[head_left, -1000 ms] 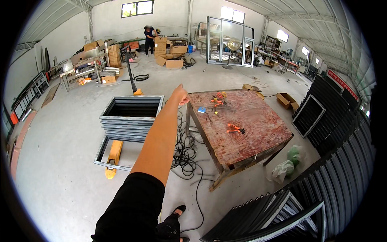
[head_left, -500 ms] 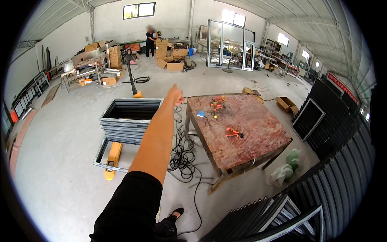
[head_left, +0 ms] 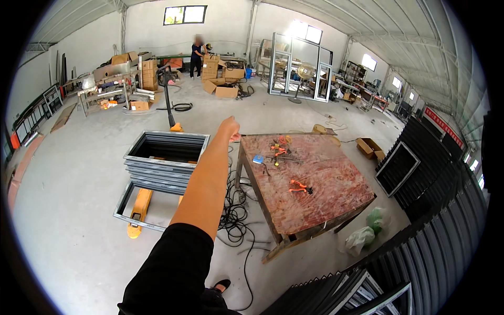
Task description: The person installs a black rubber seal into a metal window frame. They press the seal into the groove by hand and use a tool with orange handles to cut the end of the seal.
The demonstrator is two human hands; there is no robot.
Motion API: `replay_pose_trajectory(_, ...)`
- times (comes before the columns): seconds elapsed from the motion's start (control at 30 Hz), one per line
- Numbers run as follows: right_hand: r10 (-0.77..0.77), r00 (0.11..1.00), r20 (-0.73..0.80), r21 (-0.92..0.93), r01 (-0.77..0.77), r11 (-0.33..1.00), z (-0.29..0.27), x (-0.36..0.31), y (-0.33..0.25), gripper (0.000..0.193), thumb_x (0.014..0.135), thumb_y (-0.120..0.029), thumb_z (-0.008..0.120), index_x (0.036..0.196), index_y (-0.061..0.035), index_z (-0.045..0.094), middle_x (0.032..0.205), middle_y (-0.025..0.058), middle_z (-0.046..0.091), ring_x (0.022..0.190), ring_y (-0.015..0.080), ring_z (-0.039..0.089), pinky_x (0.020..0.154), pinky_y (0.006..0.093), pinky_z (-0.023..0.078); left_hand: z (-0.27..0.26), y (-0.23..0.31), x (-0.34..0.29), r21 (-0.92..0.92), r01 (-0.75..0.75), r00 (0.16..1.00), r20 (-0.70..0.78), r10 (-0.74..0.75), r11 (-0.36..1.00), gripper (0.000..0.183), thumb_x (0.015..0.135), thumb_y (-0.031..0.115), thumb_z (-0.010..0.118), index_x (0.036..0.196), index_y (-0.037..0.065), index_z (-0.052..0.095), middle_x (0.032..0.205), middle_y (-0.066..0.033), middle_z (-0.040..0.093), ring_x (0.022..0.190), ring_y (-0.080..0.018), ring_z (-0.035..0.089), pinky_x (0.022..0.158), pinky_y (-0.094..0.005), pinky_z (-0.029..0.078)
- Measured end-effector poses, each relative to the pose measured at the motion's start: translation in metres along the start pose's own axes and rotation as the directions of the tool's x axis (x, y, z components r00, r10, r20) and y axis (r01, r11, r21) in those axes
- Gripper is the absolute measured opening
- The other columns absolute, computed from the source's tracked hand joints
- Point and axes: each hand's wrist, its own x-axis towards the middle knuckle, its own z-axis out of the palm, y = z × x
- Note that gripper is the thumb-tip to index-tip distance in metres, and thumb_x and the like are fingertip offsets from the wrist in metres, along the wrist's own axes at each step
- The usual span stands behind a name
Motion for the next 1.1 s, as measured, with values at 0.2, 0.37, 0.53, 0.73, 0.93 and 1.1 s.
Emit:
replay_pose_trajectory(0.2,0.016,1.000,-0.002,-0.019,-0.016,1.000,0.008,0.016,-0.014,0.033,0.088,-0.016,0.055,0.118,-0.0032,0.058,0.107,0.0175,0.062,0.097,0.0315,0.060,0.082,0.0369,0.048,0.016,-0.003,0.022,0.048,-0.013,0.999,0.033,0.011,0.999,0.052,0.090,0.014,0.031,0.141,0.015,0.023,0.080,-0.0116,0.068,0.062,-0.0184,0.064,0.051,-0.0335,0.049)
replay_pose_trajectory(0.37,0.026,1.000,0.003,-0.021,-0.026,0.999,0.012,0.023,-0.020,0.032,0.088,-0.016,0.055,0.117,-0.0032,0.058,0.105,0.0174,0.063,0.094,0.0311,0.060,0.081,0.0370,0.048,0.027,-0.002,0.038,0.017,0.111,0.990,0.089,-0.112,0.994,0.036,0.087,0.010,0.036,0.122,0.010,0.048,0.084,-0.0101,0.069,0.070,-0.0213,0.068,0.052,-0.0340,0.050)
replay_pose_trajectory(0.53,0.032,0.999,0.013,-0.028,-0.032,0.999,0.013,0.026,-0.019,0.032,0.088,-0.016,0.056,0.116,-0.0032,0.059,0.103,0.0172,0.063,0.092,0.0307,0.060,0.079,0.0370,0.048,0.082,-0.028,0.030,-0.120,-0.219,0.969,0.092,0.230,0.968,0.032,0.081,0.008,0.049,0.112,0.005,0.054,0.073,-0.0082,0.064,0.060,-0.0199,0.062,0.047,-0.0329,0.047)
replay_pose_trajectory(0.73,0.055,0.998,0.001,-0.024,-0.055,0.998,0.013,0.026,-0.015,0.031,0.088,-0.016,0.056,0.115,-0.0032,0.059,0.100,0.0170,0.063,0.089,0.0302,0.061,0.077,0.0370,0.049,0.251,-0.184,-0.100,-0.493,-0.011,0.852,0.450,0.266,0.870,0.038,0.094,0.039,0.042,0.086,0.005,0.055,0.063,-0.0070,0.057,0.050,-0.0167,0.053,0.045,-0.0297,0.044)
replay_pose_trajectory(0.93,0.055,0.998,-0.008,-0.032,-0.055,0.998,0.011,0.026,-0.012,0.030,0.087,-0.016,0.057,0.115,-0.0032,0.060,0.098,0.0168,0.063,0.087,0.0298,0.061,0.075,0.0371,0.049,0.359,-0.375,-0.327,0.207,0.393,0.357,0.864,-0.356,0.896,0.015,0.071,0.013,0.050,0.060,0.006,0.059,0.057,-0.0077,0.057,0.043,-0.0157,0.050,0.037,-0.0324,0.037)
replay_pose_trajectory(1.1,0.050,0.998,0.026,-0.010,-0.050,0.999,0.005,0.020,-0.008,0.030,0.087,-0.016,0.057,0.114,-0.0032,0.060,0.096,0.0167,0.064,0.085,0.0294,0.061,0.074,0.0371,0.049,0.331,-0.369,-0.418,0.046,-0.387,0.075,0.997,-0.018,0.921,0.016,0.079,0.018,0.050,0.075,0.008,0.062,0.064,-0.0081,0.062,0.052,-0.0168,0.058,0.045,-0.0342,0.042)
